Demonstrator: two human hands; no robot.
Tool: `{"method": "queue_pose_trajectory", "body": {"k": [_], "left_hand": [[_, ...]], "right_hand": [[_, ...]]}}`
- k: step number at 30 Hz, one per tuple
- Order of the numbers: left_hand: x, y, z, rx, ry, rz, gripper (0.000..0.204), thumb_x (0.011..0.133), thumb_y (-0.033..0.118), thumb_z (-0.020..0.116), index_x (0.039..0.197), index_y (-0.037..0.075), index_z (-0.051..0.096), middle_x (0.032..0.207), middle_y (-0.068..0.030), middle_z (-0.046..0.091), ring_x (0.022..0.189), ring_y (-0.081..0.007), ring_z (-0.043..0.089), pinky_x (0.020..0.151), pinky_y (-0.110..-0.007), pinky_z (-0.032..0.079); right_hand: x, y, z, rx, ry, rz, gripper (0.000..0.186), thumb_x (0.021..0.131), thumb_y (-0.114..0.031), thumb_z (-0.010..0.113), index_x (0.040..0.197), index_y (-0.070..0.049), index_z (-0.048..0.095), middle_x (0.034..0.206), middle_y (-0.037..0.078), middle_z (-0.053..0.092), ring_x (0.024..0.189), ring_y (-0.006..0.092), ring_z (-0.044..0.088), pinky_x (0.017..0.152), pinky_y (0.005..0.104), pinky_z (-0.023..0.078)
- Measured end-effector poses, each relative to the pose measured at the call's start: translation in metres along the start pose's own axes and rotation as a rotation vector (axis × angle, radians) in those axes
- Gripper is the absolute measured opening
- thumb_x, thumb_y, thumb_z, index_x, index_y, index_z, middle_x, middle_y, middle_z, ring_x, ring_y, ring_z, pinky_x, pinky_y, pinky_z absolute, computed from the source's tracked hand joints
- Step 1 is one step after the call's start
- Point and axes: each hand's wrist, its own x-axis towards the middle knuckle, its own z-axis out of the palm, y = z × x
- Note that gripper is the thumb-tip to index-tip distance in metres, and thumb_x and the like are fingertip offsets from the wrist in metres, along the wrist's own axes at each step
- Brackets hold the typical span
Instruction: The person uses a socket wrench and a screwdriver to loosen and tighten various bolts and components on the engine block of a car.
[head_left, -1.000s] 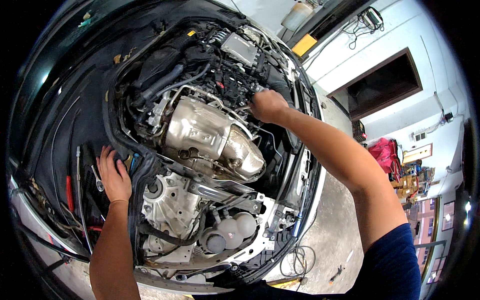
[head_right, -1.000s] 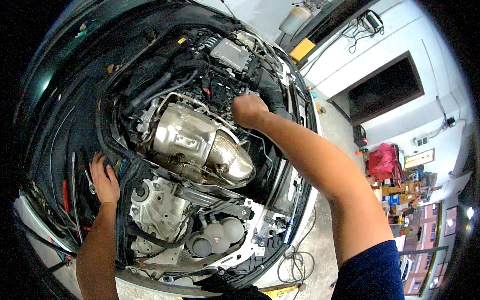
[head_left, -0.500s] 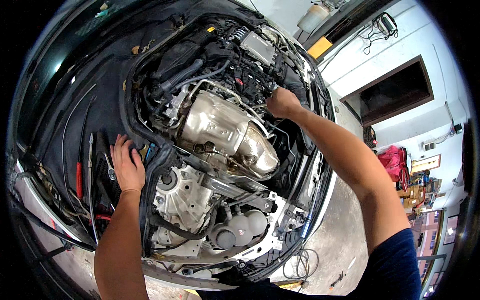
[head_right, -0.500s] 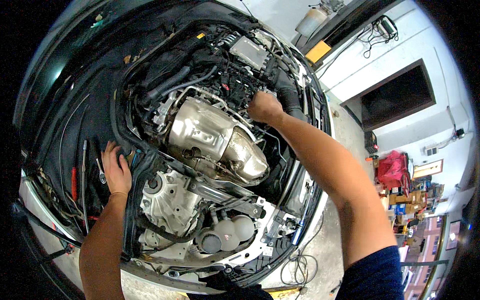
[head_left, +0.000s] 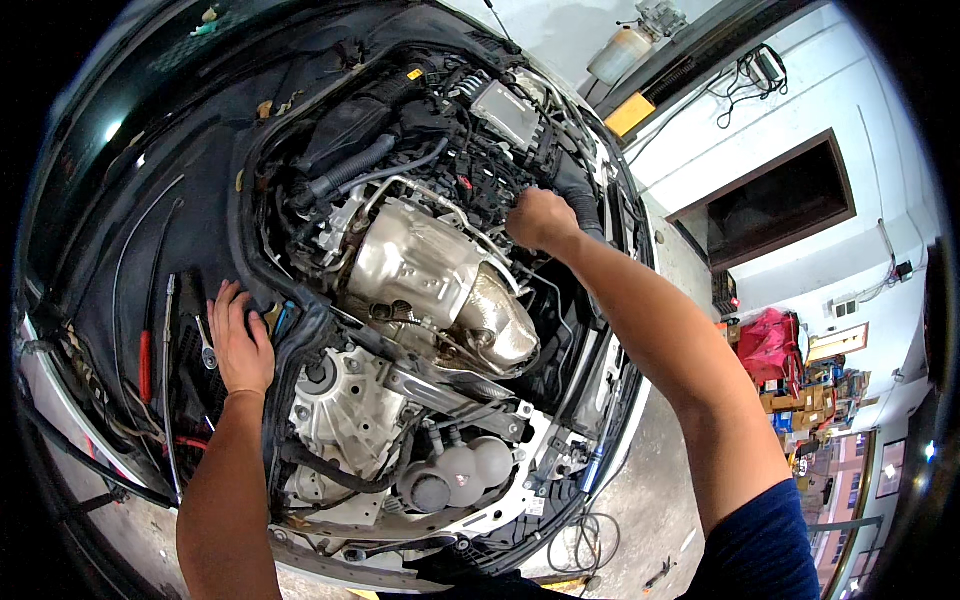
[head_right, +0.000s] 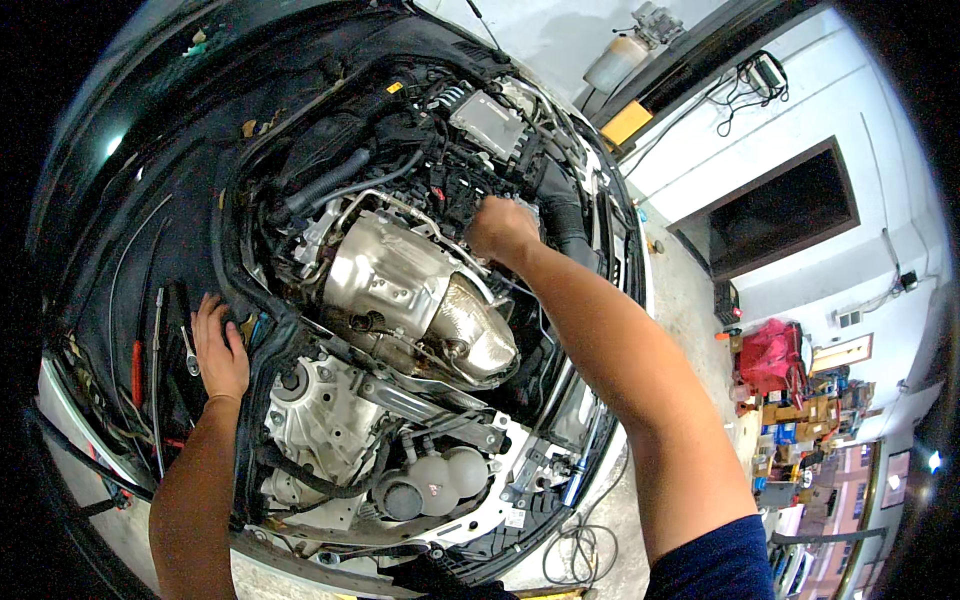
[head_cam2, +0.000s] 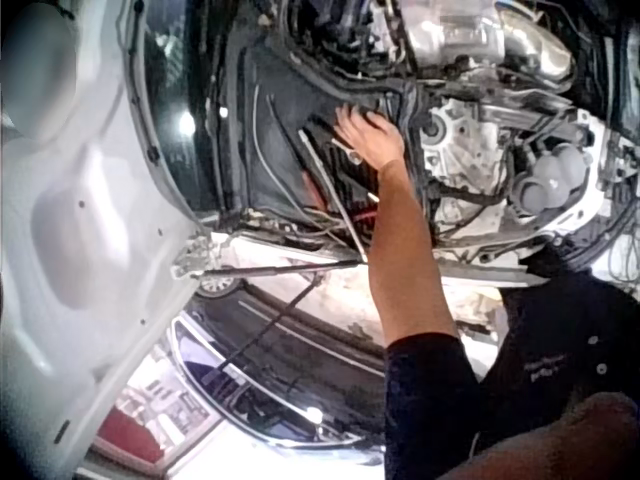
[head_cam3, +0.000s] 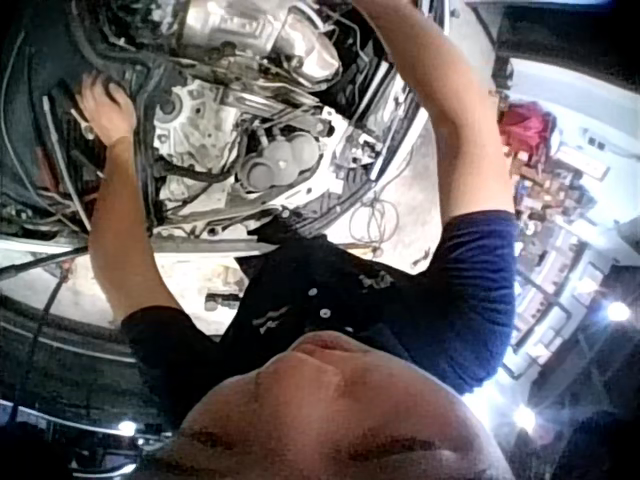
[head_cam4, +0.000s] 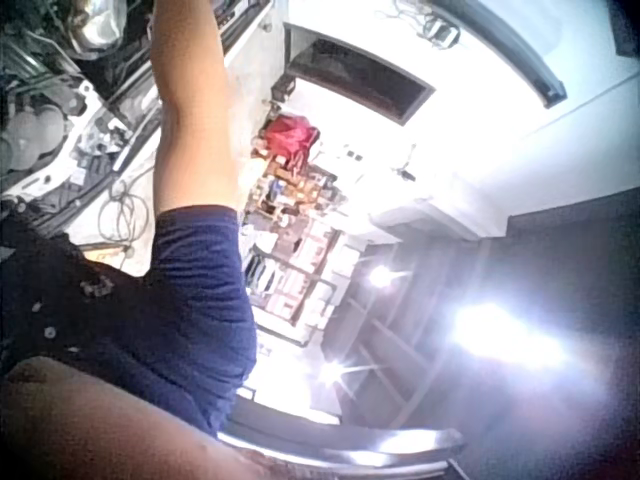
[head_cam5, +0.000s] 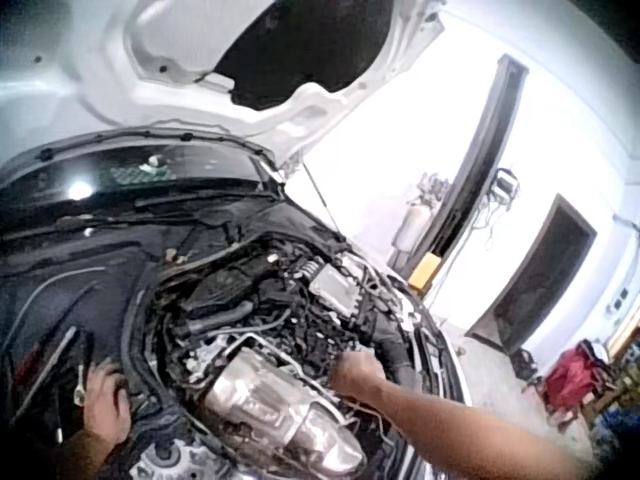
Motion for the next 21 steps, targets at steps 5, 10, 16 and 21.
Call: {"method": "queue_pose_trajectory", "body": {"k": [5, 10, 16, 21], "left_hand": [[-0.001, -0.004, -0.004, -0.003, -0.013, -0.018, 0.027, 0.089, 0.007, 0.046, 0.115, 0.000, 0.052, 0.130, -0.0156, 0.049, 0.132, -0.0332, 0.039, 0.115, -0.049, 0.023], [-0.001, -0.007, -0.003, 0.003, -0.003, -0.018, 0.027, 0.090, 0.007, 0.046, 0.115, 0.000, 0.052, 0.130, -0.0157, 0.049, 0.132, -0.0331, 0.039, 0.115, -0.049, 0.023], [0.001, 0.003, 0.001, 0.001, -0.011, -0.022, 0.026, 0.090, 0.008, 0.046, 0.114, 0.001, 0.052, 0.130, -0.0159, 0.049, 0.132, -0.0332, 0.039, 0.115, -0.049, 0.023], [-0.001, -0.002, -0.004, 0.008, -0.007, -0.025, 0.026, 0.089, 0.008, 0.046, 0.114, 0.001, 0.053, 0.130, -0.0161, 0.049, 0.131, -0.0338, 0.040, 0.115, -0.050, 0.023]], "right_hand": [[0.010, -0.001, 0.002, -0.177, -0.074, -0.180, 0.032, 0.087, -0.027, 0.056, 0.101, -0.001, 0.068, 0.108, 0.018, 0.067, 0.100, 0.0326, 0.066, 0.085, 0.0414, 0.053], [0.007, 0.011, 0.000, -0.558, 0.056, -0.651, 0.024, 0.080, -0.023, 0.062, 0.089, -0.002, 0.070, 0.100, 0.017, 0.069, 0.096, 0.0286, 0.068, 0.081, 0.0405, 0.054], [0.024, 0.012, 0.004, -0.034, -0.109, -0.003, 0.019, 0.079, -0.020, 0.063, 0.089, -0.005, 0.071, 0.100, 0.016, 0.070, 0.100, 0.0311, 0.066, 0.082, 0.0429, 0.054], [0.008, 0.004, -0.009, -0.650, 0.095, -0.791, 0.020, 0.080, -0.014, 0.060, 0.096, -0.005, 0.068, 0.107, 0.014, 0.068, 0.104, 0.0299, 0.065, 0.087, 0.0415, 0.053]]}}
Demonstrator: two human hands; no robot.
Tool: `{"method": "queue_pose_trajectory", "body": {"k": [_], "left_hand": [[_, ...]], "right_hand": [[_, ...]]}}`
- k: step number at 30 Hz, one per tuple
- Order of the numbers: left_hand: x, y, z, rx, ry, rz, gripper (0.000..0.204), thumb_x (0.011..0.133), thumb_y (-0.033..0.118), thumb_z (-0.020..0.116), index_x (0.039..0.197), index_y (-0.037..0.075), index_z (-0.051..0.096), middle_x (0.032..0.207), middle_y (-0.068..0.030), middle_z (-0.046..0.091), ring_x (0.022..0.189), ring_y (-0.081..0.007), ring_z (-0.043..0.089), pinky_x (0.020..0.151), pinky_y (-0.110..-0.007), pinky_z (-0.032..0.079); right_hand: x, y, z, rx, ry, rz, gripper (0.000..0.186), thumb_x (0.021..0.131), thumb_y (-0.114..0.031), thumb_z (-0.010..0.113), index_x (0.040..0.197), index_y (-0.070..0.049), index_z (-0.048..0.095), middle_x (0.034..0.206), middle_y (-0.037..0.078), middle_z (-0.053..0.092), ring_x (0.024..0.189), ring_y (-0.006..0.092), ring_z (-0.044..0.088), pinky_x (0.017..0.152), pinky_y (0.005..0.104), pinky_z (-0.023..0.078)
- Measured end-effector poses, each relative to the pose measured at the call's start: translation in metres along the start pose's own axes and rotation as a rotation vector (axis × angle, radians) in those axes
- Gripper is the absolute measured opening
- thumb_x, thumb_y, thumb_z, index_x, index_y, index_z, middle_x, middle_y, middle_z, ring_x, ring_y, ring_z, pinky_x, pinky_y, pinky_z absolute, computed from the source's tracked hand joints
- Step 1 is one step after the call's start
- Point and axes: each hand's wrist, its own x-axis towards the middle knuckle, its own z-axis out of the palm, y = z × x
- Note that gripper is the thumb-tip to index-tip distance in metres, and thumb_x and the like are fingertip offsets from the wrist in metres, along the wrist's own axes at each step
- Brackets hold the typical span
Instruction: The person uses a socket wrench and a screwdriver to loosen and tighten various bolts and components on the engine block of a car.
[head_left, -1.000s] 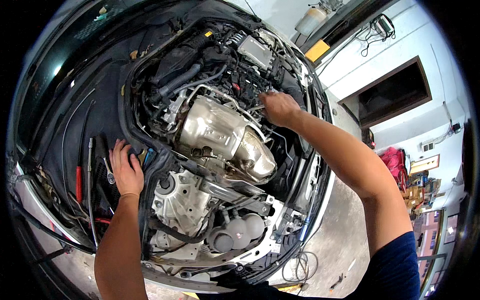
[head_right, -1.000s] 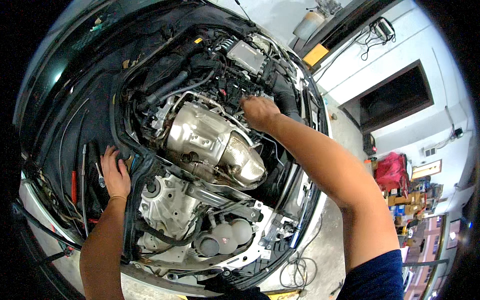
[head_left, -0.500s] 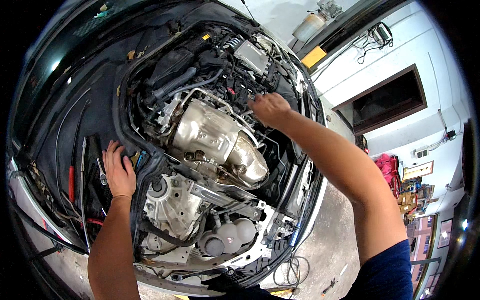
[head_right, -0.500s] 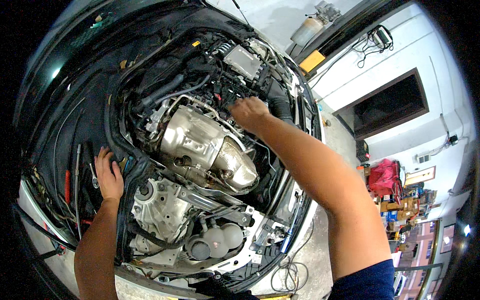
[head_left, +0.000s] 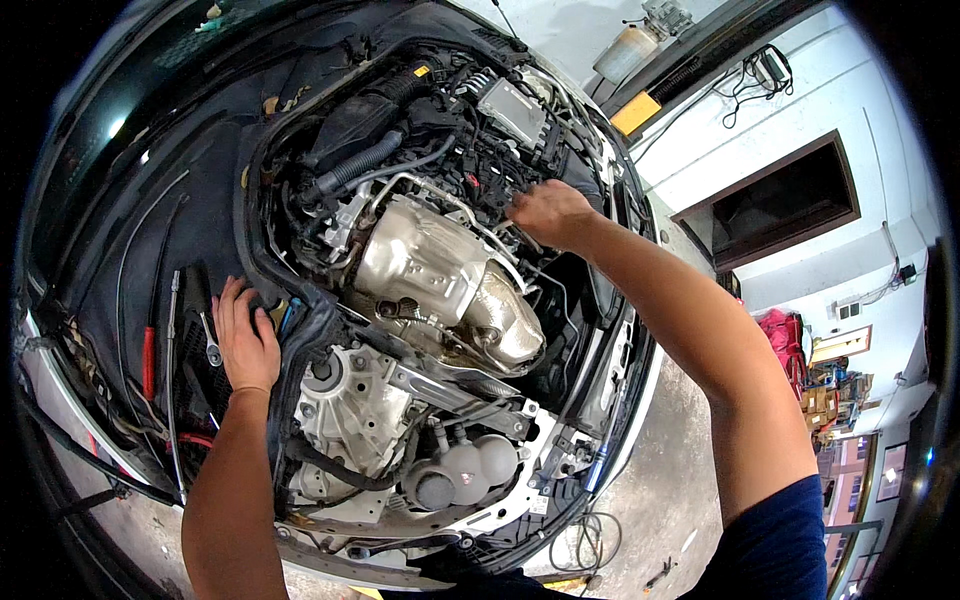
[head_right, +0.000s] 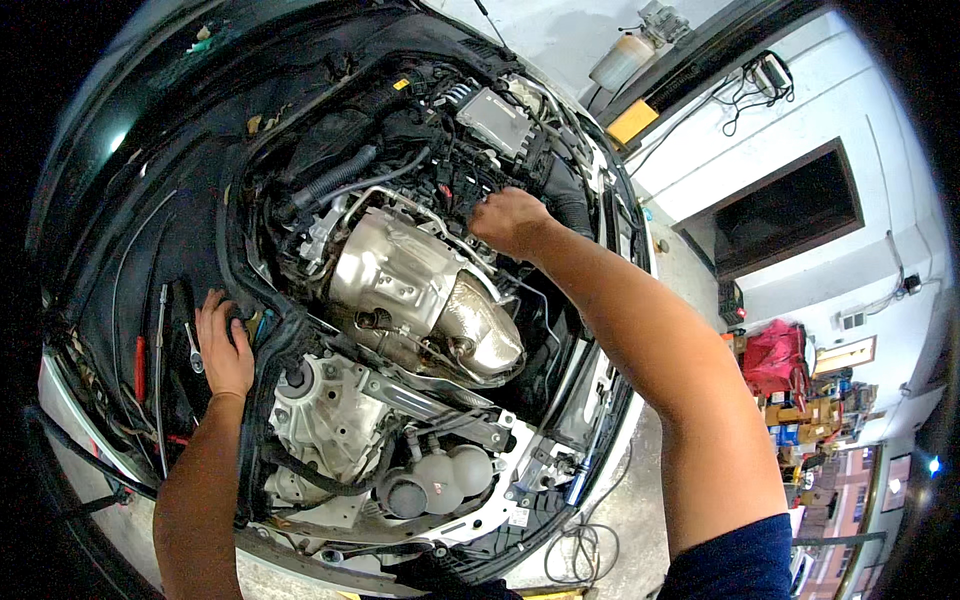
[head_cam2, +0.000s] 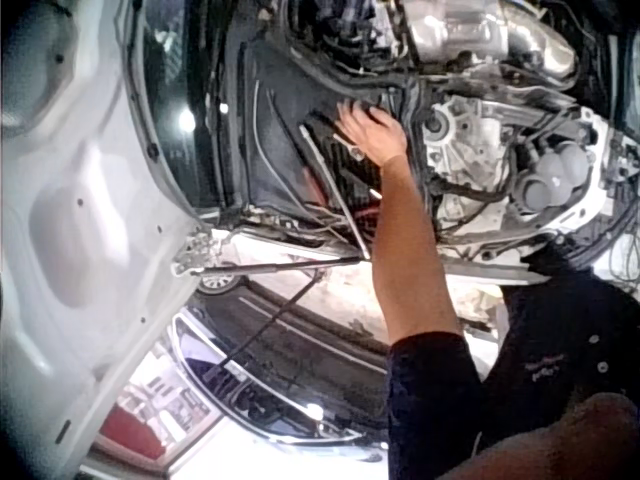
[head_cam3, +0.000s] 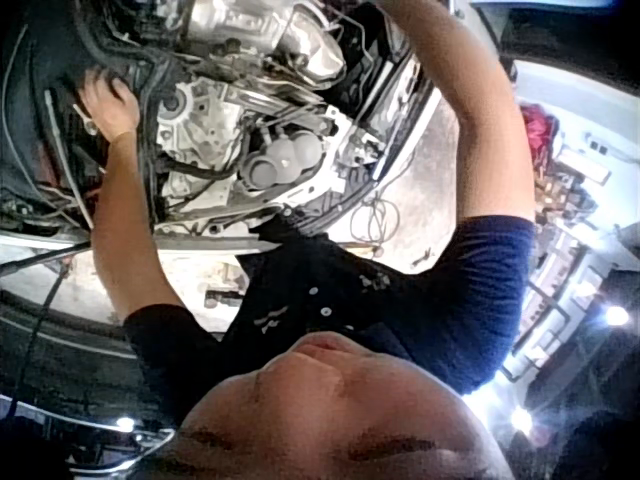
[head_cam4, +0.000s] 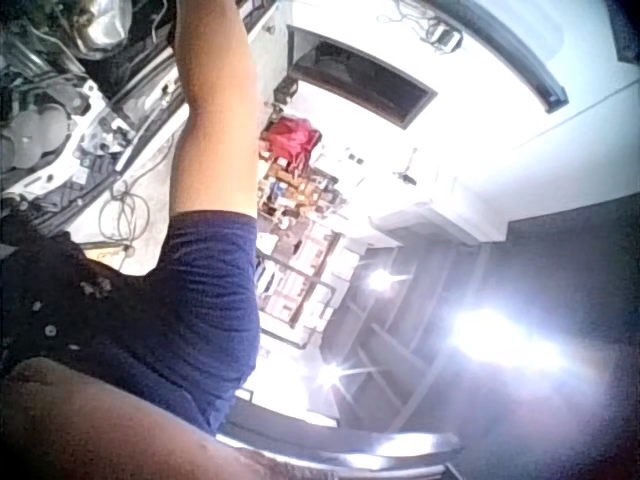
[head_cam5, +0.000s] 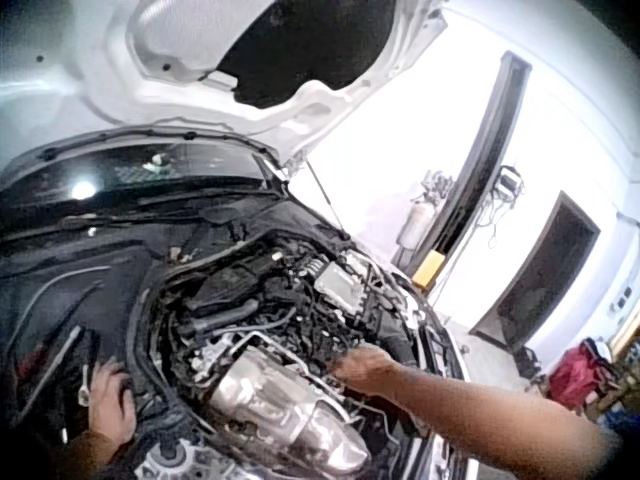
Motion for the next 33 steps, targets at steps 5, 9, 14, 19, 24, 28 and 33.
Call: {"method": "queue_pose_trajectory", "body": {"k": [5, 9, 14, 19, 24, 28, 33], "left_hand": [[0.003, 0.001, 0.002, -0.022, 0.018, 0.028, 0.026, 0.088, 0.008, 0.047, 0.113, 0.001, 0.053, 0.130, -0.0163, 0.049, 0.131, -0.0340, 0.040, 0.114, -0.051, 0.024], [0.000, -0.002, 0.002, -0.027, 0.016, 0.011, 0.026, 0.088, 0.008, 0.047, 0.112, 0.001, 0.053, 0.130, -0.0164, 0.049, 0.131, -0.0338, 0.040, 0.114, -0.051, 0.024], [-0.001, 0.000, 0.002, -0.019, 0.013, -0.008, 0.026, 0.087, 0.007, 0.049, 0.112, 0.001, 0.053, 0.130, -0.0160, 0.049, 0.132, -0.0335, 0.040, 0.114, -0.050, 0.023], [0.002, 0.003, 0.003, -0.029, -0.019, 0.004, 0.027, 0.092, 0.010, 0.045, 0.115, 0.001, 0.053, 0.134, -0.0171, 0.047, 0.133, -0.0347, 0.037, 0.116, -0.048, 0.022], [0.001, -0.001, 0.000, -0.036, 0.028, 0.004, 0.026, 0.086, 0.006, 0.049, 0.110, 0.000, 0.054, 0.129, -0.0168, 0.050, 0.131, -0.0337, 0.041, 0.114, -0.050, 0.024], [0.000, -0.004, -0.001, -0.028, 0.028, 0.012, 0.026, 0.084, 0.006, 0.051, 0.109, 0.000, 0.054, 0.128, -0.0169, 0.050, 0.130, -0.0337, 0.041, 0.114, -0.050, 0.025], [0.002, 0.002, 0.008, -0.059, 0.025, 0.030, 0.027, 0.083, 0.006, 0.052, 0.109, 0.001, 0.055, 0.129, -0.0170, 0.050, 0.131, -0.0337, 0.040, 0.113, -0.051, 0.025]], "right_hand": [[0.013, -0.003, 0.005, 0.620, -0.146, 0.806, 0.032, 0.077, -0.018, 0.062, 0.104, -0.003, 0.069, 0.106, 0.016, 0.069, 0.100, 0.0321, 0.067, 0.084, 0.0418, 0.055], [0.019, -0.004, -0.004, 0.402, -0.269, 0.470, 0.025, 0.081, -0.015, 0.058, 0.100, -0.003, 0.070, 0.104, 0.016, 0.069, 0.100, 0.0319, 0.067, 0.083, 0.0401, 0.055], [0.018, 0.003, 0.008, -0.013, -0.063, 0.001, 0.023, 0.076, -0.008, 0.061, 0.095, -0.003, 0.072, 0.099, 0.016, 0.070, 0.092, 0.0328, 0.068, 0.080, 0.0410, 0.055], [0.025, 0.014, 0.011, 0.501, -0.269, 0.664, 0.019, 0.076, -0.005, 0.061, 0.092, -0.002, 0.071, 0.093, 0.016, 0.071, 0.087, 0.0328, 0.069, 0.067, 0.0427, 0.057], [0.004, 0.000, 0.026, 0.177, 0.121, 0.161, 0.013, 0.081, -0.011, 0.061, 0.091, -0.007, 0.069, 0.086, 0.013, 0.070, 0.084, 0.0336, 0.069, 0.071, 0.0449, 0.056], [0.001, -0.003, 0.011, 0.132, -0.017, 0.165, 0.018, 0.077, -0.010, 0.061, 0.092, -0.006, 0.069, 0.091, 0.016, 0.070, 0.089, 0.0337, 0.068, 0.075, 0.0451, 0.055], [0.007, 0.026, 0.040, 0.691, -0.341, 0.715, 0.020, 0.076, -0.016, 0.063, 0.090, -0.003, 0.070, 0.097, 0.020, 0.068, 0.090, 0.0363, 0.067, 0.078, 0.0436, 0.055]]}}
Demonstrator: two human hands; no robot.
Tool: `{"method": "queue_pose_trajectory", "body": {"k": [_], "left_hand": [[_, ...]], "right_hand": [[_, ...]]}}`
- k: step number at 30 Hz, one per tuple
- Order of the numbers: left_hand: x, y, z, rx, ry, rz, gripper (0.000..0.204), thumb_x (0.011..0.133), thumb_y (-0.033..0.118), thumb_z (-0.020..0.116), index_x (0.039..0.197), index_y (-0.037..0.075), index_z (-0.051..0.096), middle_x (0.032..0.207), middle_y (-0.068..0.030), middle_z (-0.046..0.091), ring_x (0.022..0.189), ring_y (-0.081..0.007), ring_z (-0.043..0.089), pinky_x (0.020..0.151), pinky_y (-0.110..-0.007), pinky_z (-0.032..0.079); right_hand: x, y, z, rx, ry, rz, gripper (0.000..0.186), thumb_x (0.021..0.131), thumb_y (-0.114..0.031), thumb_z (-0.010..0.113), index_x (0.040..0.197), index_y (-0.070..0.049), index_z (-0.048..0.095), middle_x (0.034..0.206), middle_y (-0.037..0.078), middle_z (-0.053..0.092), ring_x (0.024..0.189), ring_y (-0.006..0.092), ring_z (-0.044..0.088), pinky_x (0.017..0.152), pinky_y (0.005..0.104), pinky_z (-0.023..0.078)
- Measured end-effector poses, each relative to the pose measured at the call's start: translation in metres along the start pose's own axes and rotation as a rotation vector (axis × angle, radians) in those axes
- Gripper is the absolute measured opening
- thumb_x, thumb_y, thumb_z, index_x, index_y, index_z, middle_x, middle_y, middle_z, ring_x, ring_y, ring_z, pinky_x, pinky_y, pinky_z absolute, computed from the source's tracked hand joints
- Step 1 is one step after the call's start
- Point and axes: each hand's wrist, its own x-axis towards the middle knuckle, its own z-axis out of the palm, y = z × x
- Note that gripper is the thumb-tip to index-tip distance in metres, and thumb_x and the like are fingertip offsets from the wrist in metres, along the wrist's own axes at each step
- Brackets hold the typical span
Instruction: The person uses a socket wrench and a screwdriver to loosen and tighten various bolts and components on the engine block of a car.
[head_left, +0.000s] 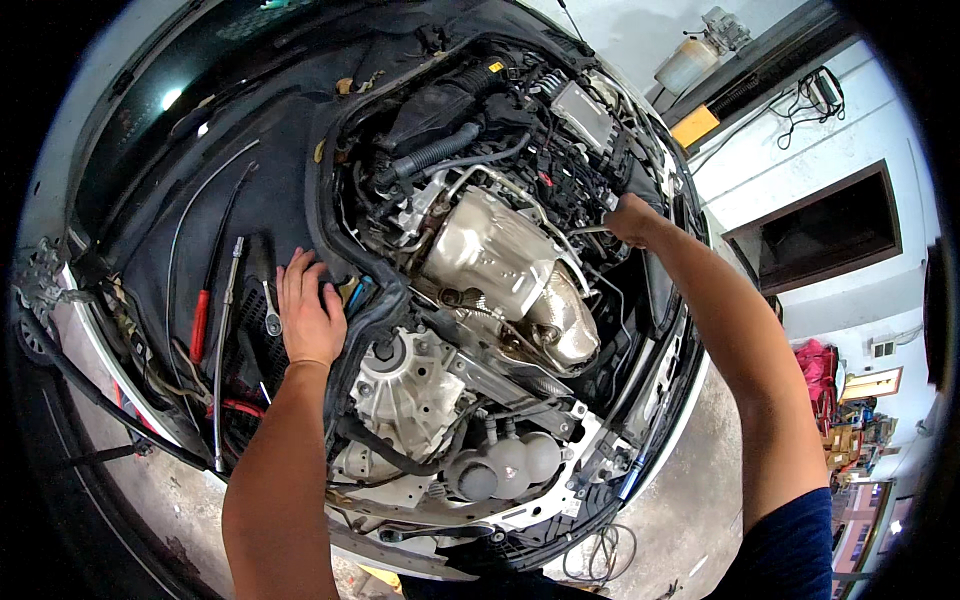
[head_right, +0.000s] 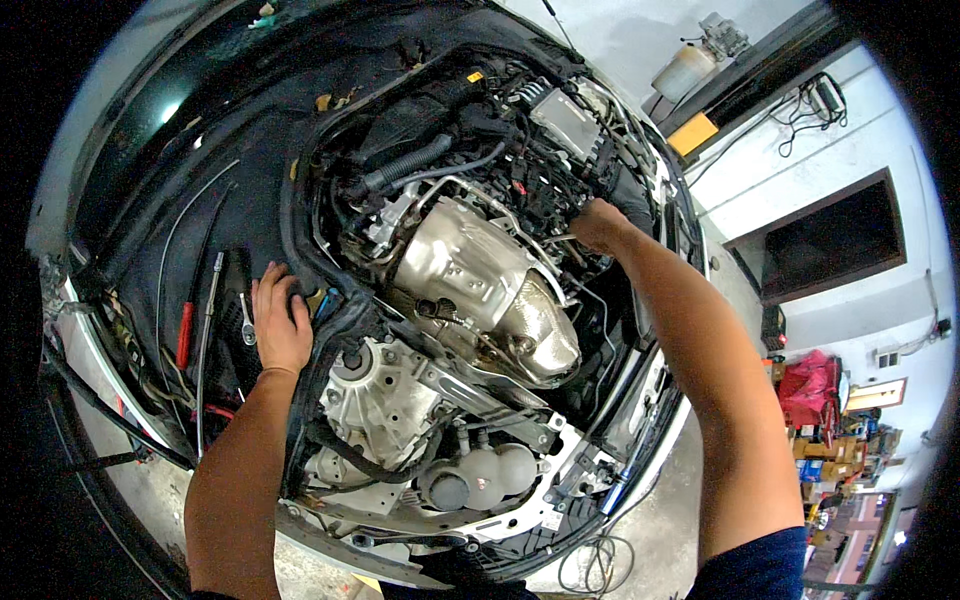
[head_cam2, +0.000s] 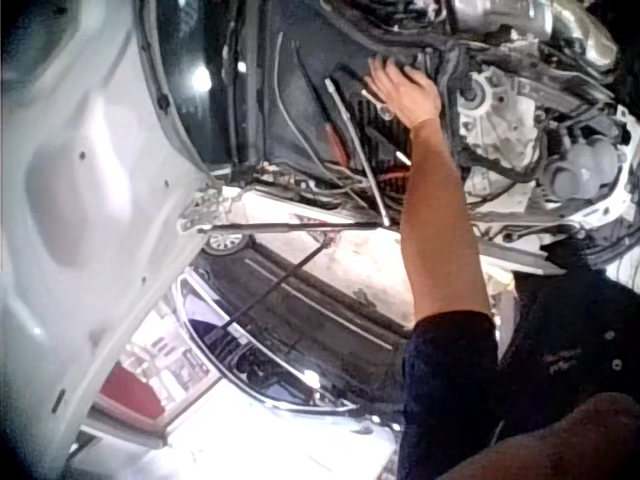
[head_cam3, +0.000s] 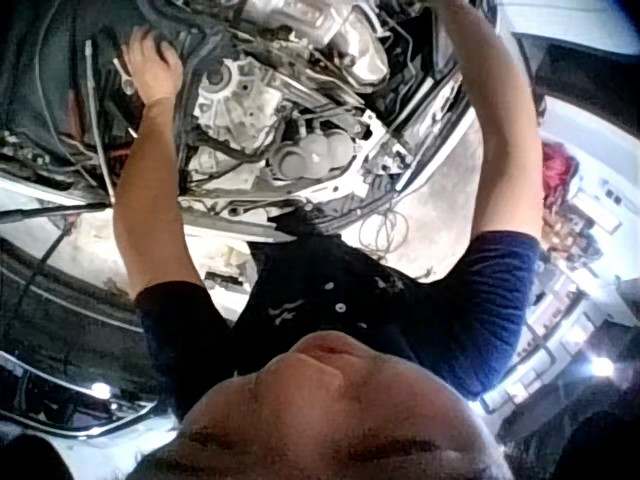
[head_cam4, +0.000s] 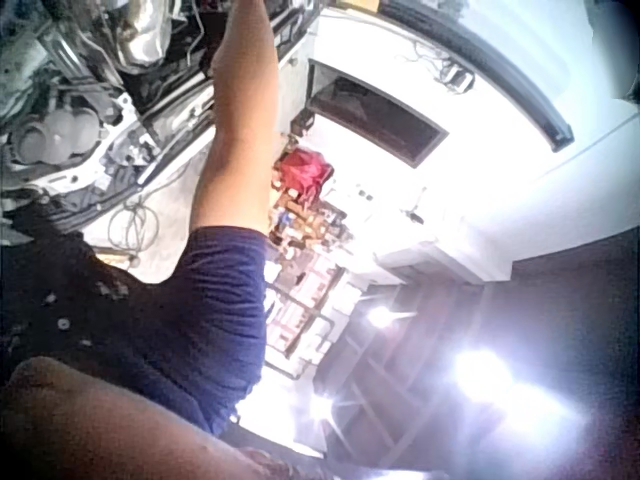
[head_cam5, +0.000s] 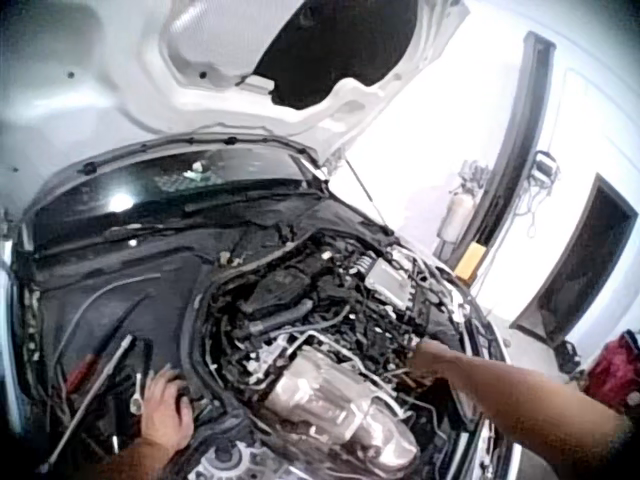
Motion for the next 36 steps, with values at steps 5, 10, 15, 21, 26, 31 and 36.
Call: {"method": "queue_pose_trajectory", "body": {"k": [5, 10, 15, 21, 26, 31, 36], "left_hand": [[-0.004, -0.007, -0.009, 0.005, 0.009, -0.024, 0.028, 0.082, 0.007, 0.052, 0.110, 0.000, 0.055, 0.128, -0.0179, 0.050, 0.131, -0.0333, 0.040, 0.114, -0.051, 0.025], [-0.002, -0.006, -0.006, -0.010, 0.025, -0.006, 0.027, 0.082, 0.007, 0.052, 0.109, 0.000, 0.055, 0.127, -0.0173, 0.050, 0.130, -0.0340, 0.041, 0.114, -0.051, 0.025], [-0.001, -0.004, -0.003, -0.019, 0.031, -0.001, 0.027, 0.082, 0.007, 0.052, 0.109, 0.000, 0.055, 0.128, -0.0172, 0.050, 0.130, -0.0335, 0.041, 0.114, -0.050, 0.025], [-0.003, -0.006, -0.007, -0.009, 0.015, -0.010, 0.028, 0.082, 0.007, 0.053, 0.109, 0.000, 0.055, 0.128, -0.0167, 0.050, 0.131, -0.0329, 0.040, 0.114, -0.050, 0.024], [-0.001, -0.003, -0.007, -0.016, 0.013, -0.016, 0.028, 0.082, 0.006, 0.053, 0.109, 0.001, 0.055, 0.128, -0.0167, 0.050, 0.131, -0.0332, 0.040, 0.114, -0.051, 0.024], [-0.001, -0.002, -0.004, -0.031, 0.006, -0.007, 0.025, 0.085, 0.007, 0.049, 0.108, 0.001, 0.055, 0.130, -0.0169, 0.049, 0.132, -0.0348, 0.039, 0.114, -0.051, 0.024], [-0.002, -0.006, -0.006, -0.027, 0.015, -0.012, 0.025, 0.085, 0.007, 0.049, 0.109, 0.001, 0.055, 0.130, -0.0168, 0.049, 0.132, -0.0348, 0.039, 0.114, -0.052, 0.023]], "right_hand": [[-0.032, -0.017, 0.000, -0.305, 0.235, -0.391, 0.021, 0.083, -0.012, 0.060, 0.100, -0.001, 0.064, 0.097, 0.018, 0.068, 0.089, 0.0346, 0.068, 0.078, 0.0422, 0.055], [-0.022, -0.018, 0.010, -0.305, 0.251, -0.328, 0.026, 0.083, -0.018, 0.060, 0.099, 0.002, 0.064, 0.101, 0.022, 0.067, 0.094, 0.0375, 0.066, 0.083, 0.0446, 0.054], [-0.009, -0.011, 0.013, 0.135, 0.313, 0.043, 0.036, 0.082, -0.028, 0.061, 0.098, 0.004, 0.066, 0.098, 0.030, 0.065, 0.099, 0.0412, 0.063, 0.083, 0.0470, 0.051], [-0.042, -0.012, 0.000, -0.522, 0.219, -0.504, 0.013, 0.088, -0.010, 0.056, 0.099, -0.006, 0.062, 0.100, 0.018, 0.065, 0.093, 0.0333, 0.066, 0.079, 0.0422, 0.055], [-0.031, -0.012, 0.006, -0.369, 0.262, -0.383, 0.022, 0.082, -0.017, 0.058, 0.093, 0.000, 0.065, 0.093, 0.018, 0.068, 0.093, 0.0345, 0.067, 0.081, 0.0428, 0.054], [-0.003, -0.009, 0.010, 0.059, 0.172, -0.004, 0.033, 0.081, -0.023, 0.056, 0.095, 0.006, 0.066, 0.103, 0.026, 0.066, 0.097, 0.0379, 0.065, 0.083, 0.0443, 0.053], [-0.025, -0.002, 0.001, -0.581, 0.483, -0.803, 0.018, 0.084, -0.011, 0.055, 0.077, 0.000, 0.068, 0.086, 0.018, 0.069, 0.087, 0.0325, 0.069, 0.077, 0.0452, 0.055]]}}
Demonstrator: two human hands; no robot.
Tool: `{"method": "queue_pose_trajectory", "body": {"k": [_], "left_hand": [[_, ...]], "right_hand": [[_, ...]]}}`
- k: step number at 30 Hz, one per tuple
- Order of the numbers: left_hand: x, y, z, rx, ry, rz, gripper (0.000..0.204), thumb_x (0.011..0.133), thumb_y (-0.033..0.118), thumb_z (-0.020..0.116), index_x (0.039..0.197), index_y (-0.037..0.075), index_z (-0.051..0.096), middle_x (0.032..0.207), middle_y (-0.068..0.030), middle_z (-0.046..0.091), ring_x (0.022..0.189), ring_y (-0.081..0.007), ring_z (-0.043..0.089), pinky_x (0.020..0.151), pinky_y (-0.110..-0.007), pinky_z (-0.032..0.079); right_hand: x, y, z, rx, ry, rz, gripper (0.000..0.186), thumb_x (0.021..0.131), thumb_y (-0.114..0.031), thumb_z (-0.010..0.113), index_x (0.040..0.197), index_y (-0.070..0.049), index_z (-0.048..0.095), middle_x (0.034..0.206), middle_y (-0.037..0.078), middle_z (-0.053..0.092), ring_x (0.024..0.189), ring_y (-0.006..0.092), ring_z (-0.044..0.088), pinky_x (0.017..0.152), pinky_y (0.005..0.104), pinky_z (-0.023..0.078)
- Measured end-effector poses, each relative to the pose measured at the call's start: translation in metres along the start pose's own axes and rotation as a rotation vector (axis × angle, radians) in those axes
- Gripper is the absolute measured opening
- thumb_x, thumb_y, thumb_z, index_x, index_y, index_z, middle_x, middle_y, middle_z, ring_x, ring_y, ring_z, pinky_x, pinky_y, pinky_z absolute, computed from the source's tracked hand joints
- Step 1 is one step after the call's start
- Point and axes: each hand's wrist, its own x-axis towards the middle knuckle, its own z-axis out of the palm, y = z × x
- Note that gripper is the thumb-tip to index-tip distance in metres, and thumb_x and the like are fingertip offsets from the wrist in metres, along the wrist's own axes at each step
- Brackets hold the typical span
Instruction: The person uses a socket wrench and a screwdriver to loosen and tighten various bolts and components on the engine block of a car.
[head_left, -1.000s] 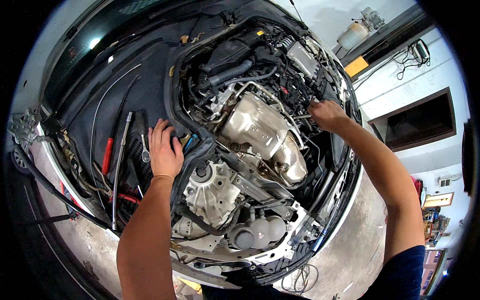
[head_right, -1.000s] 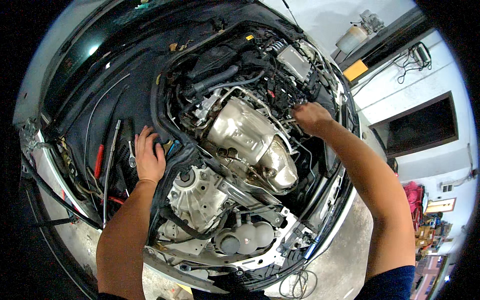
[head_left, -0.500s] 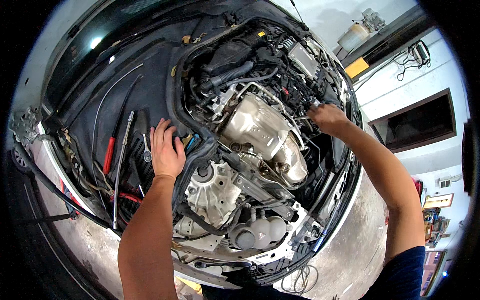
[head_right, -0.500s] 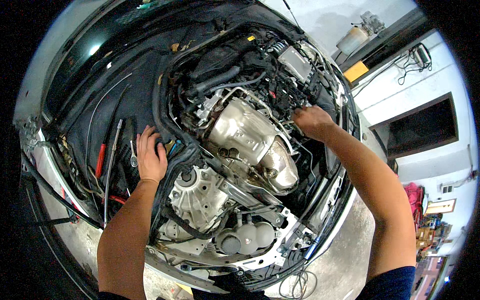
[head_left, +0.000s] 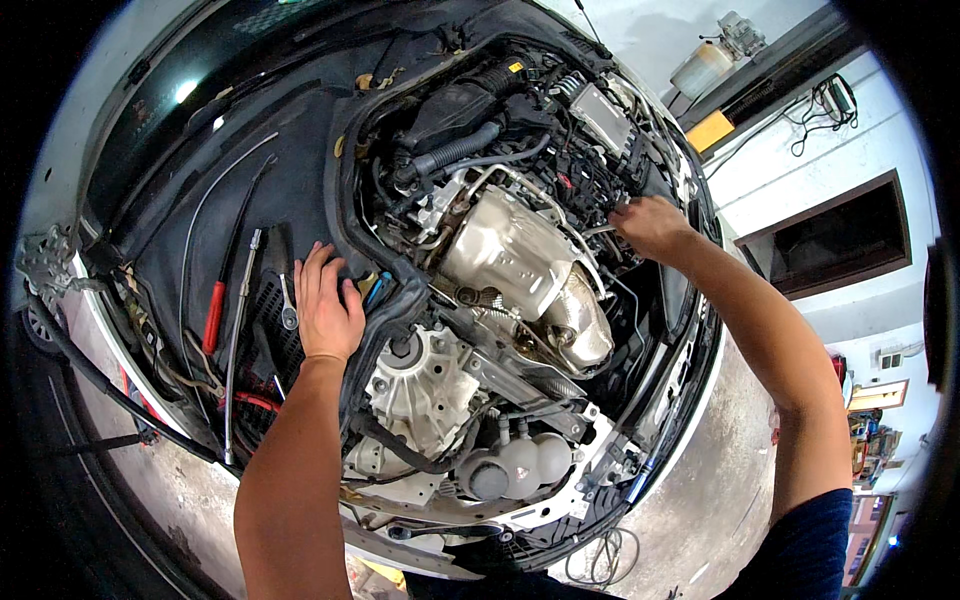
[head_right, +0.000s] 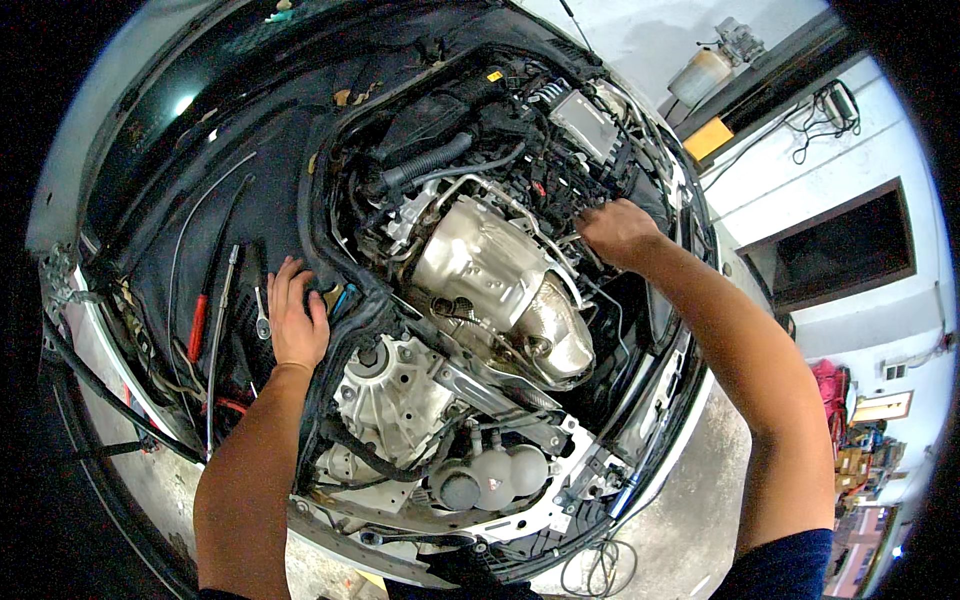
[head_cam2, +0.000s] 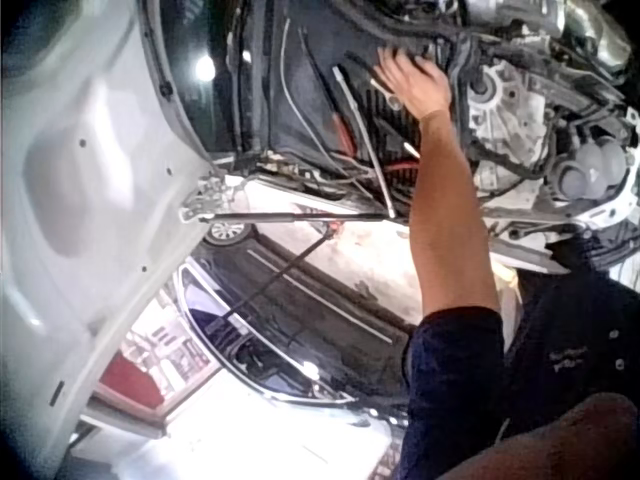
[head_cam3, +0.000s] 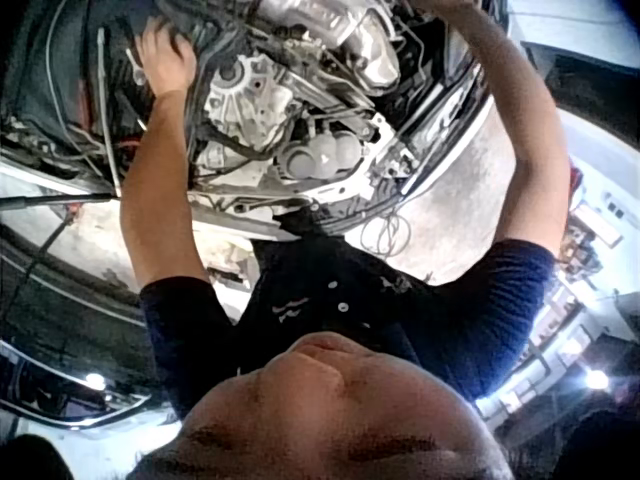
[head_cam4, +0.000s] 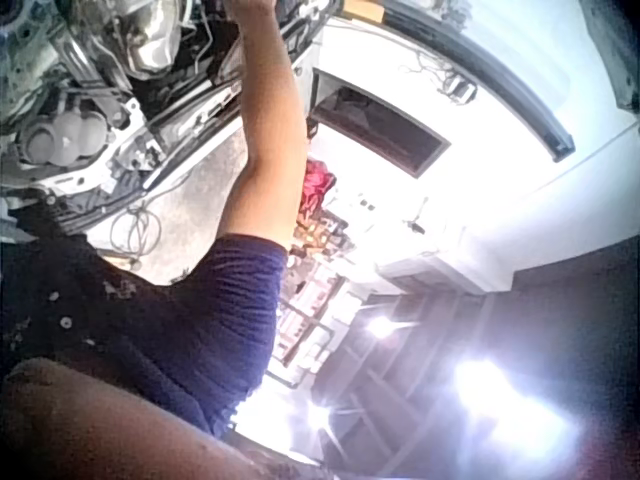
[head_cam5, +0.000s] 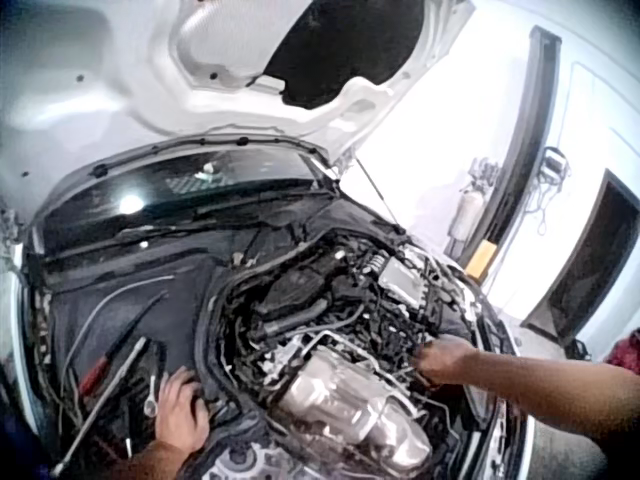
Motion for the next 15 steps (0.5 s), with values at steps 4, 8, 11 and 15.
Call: {"method": "queue_pose_trajectory", "body": {"k": [4, 8, 11, 15], "left_hand": [[0.001, 0.001, -0.001, 0.018, -0.015, -0.006, 0.026, 0.085, 0.007, 0.050, 0.110, 0.001, 0.055, 0.130, -0.0174, 0.049, 0.131, -0.0351, 0.040, 0.114, -0.051, 0.024], [0.002, 0.005, 0.003, -0.010, -0.010, -0.001, 0.026, 0.085, 0.007, 0.050, 0.109, 0.001, 0.056, 0.129, -0.0178, 0.049, 0.131, -0.0354, 0.040, 0.114, -0.051, 0.024], [0.000, -0.001, -0.002, 0.004, 0.000, 0.005, 0.025, 0.085, 0.007, 0.050, 0.109, 0.001, 0.056, 0.129, -0.0179, 0.050, 0.131, -0.0356, 0.040, 0.114, -0.051, 0.024], [0.000, 0.000, -0.001, 0.005, 0.005, -0.003, 0.025, 0.085, 0.007, 0.050, 0.108, 0.001, 0.056, 0.128, -0.0179, 0.050, 0.130, -0.0357, 0.041, 0.114, -0.051, 0.025]], "right_hand": [[0.010, -0.021, -0.007, 0.369, -0.144, 0.610, 0.026, 0.084, -0.019, 0.056, 0.079, 0.004, 0.066, 0.089, 0.022, 0.068, 0.088, 0.0370, 0.068, 0.079, 0.0459, 0.055], [0.015, -0.010, 0.007, 0.463, -0.178, 0.752, 0.030, 0.087, -0.024, 0.055, 0.082, 0.003, 0.066, 0.088, 0.023, 0.068, 0.088, 0.0390, 0.067, 0.081, 0.0460, 0.054], [0.012, -0.025, -0.026, 0.324, -0.083, 0.402, 0.024, 0.087, -0.022, 0.057, 0.085, 0.000, 0.066, 0.087, 0.021, 0.068, 0.086, 0.0374, 0.067, 0.080, 0.0452, 0.054], [0.010, -0.016, -0.012, 0.010, -0.284, 0.099, 0.020, 0.081, -0.020, 0.063, 0.088, -0.001, 0.067, 0.088, 0.020, 0.068, 0.086, 0.0325, 0.069, 0.081, 0.0428, 0.054]]}}
